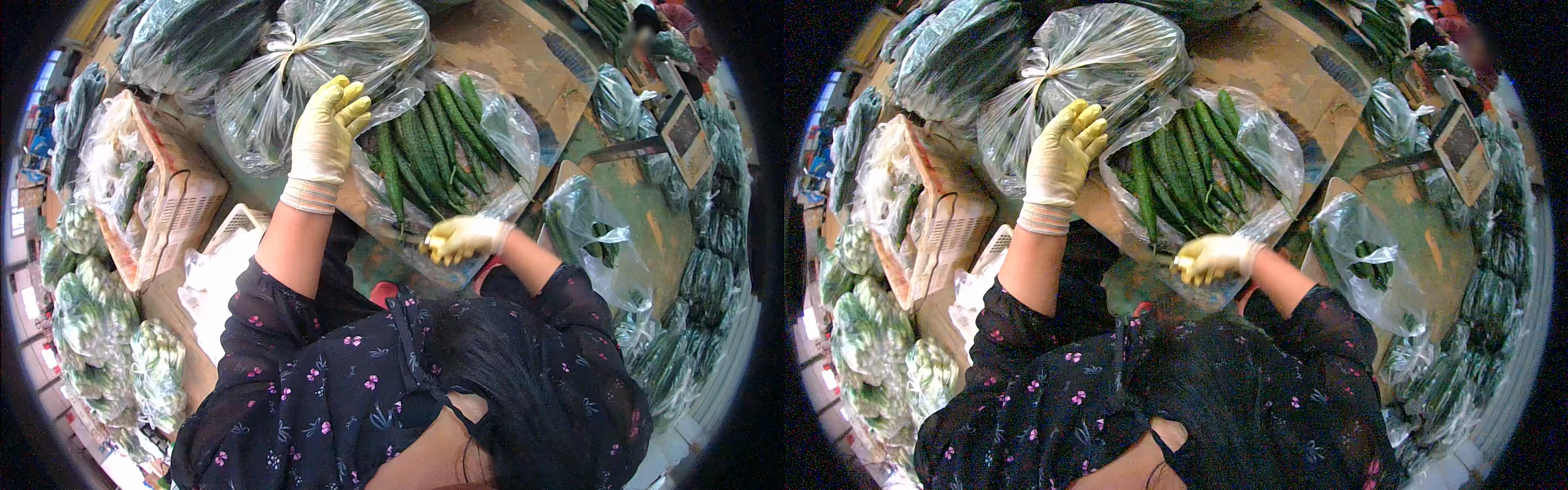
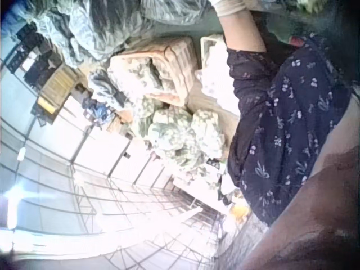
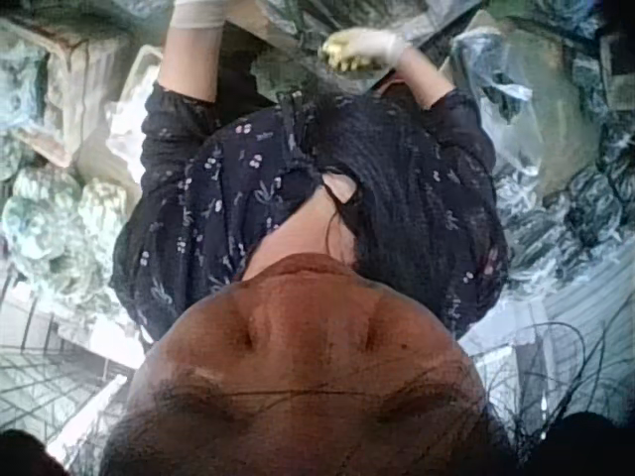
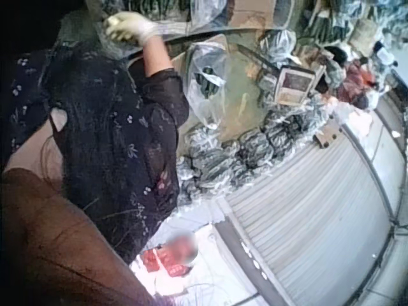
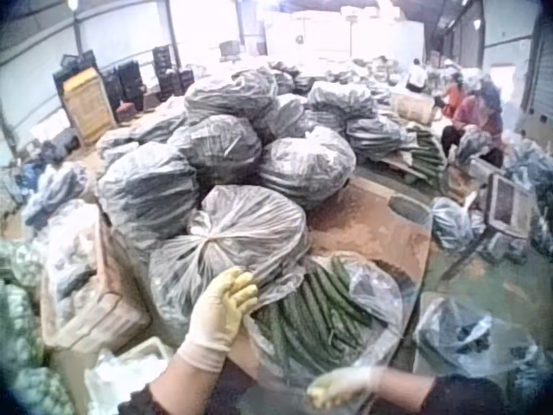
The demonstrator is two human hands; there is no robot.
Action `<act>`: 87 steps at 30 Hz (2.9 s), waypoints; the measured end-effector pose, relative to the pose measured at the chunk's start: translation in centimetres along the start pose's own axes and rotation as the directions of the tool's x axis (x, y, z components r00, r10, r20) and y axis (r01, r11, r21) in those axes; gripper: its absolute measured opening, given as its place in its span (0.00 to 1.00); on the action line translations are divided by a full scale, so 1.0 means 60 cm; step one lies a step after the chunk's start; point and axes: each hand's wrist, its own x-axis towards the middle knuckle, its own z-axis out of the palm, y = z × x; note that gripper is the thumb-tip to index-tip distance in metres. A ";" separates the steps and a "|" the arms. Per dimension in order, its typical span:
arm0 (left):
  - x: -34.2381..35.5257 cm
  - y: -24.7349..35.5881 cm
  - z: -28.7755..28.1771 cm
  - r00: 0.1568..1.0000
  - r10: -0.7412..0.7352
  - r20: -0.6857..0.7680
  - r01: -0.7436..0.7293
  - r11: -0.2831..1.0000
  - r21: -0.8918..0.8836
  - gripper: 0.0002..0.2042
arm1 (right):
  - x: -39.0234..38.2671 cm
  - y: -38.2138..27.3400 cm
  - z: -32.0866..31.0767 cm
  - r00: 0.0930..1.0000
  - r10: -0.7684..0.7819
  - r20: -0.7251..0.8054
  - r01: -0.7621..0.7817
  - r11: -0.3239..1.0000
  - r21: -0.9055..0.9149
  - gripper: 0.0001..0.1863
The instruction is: The person sorts cucumbers from a large bag, places them into smaller plastic bags, weighs them on a scale, and ties the bags closed while using a knife to trim the stems.
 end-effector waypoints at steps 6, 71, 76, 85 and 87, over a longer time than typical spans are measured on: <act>-0.005 -0.002 -0.010 1.000 -0.025 0.011 0.024 0.999 0.024 0.19 | 0.166 0.085 0.096 0.980 -0.057 -0.190 0.096 0.974 0.206 0.12; -0.030 -0.004 -0.034 0.994 -0.071 0.081 0.067 0.996 0.054 0.20 | 0.069 0.019 -0.161 -0.041 -0.362 -0.931 -0.032 0.932 -0.361 0.11; -0.032 -0.006 -0.028 0.992 -0.083 0.094 0.077 0.995 0.066 0.19 | 0.064 0.078 -0.108 0.466 -0.310 -0.829 -0.355 0.793 -0.496 0.13; -0.024 -0.014 -0.030 0.992 -0.094 0.087 0.087 0.993 0.079 0.18 | 0.083 0.067 -0.071 0.530 -0.308 -0.790 -0.599 0.524 -0.606 0.13; -0.024 -0.011 -0.032 0.993 -0.094 0.075 0.089 0.994 0.070 0.17 | 0.065 0.066 -0.077 0.522 -0.370 -0.768 -0.539 0.555 -0.633 0.13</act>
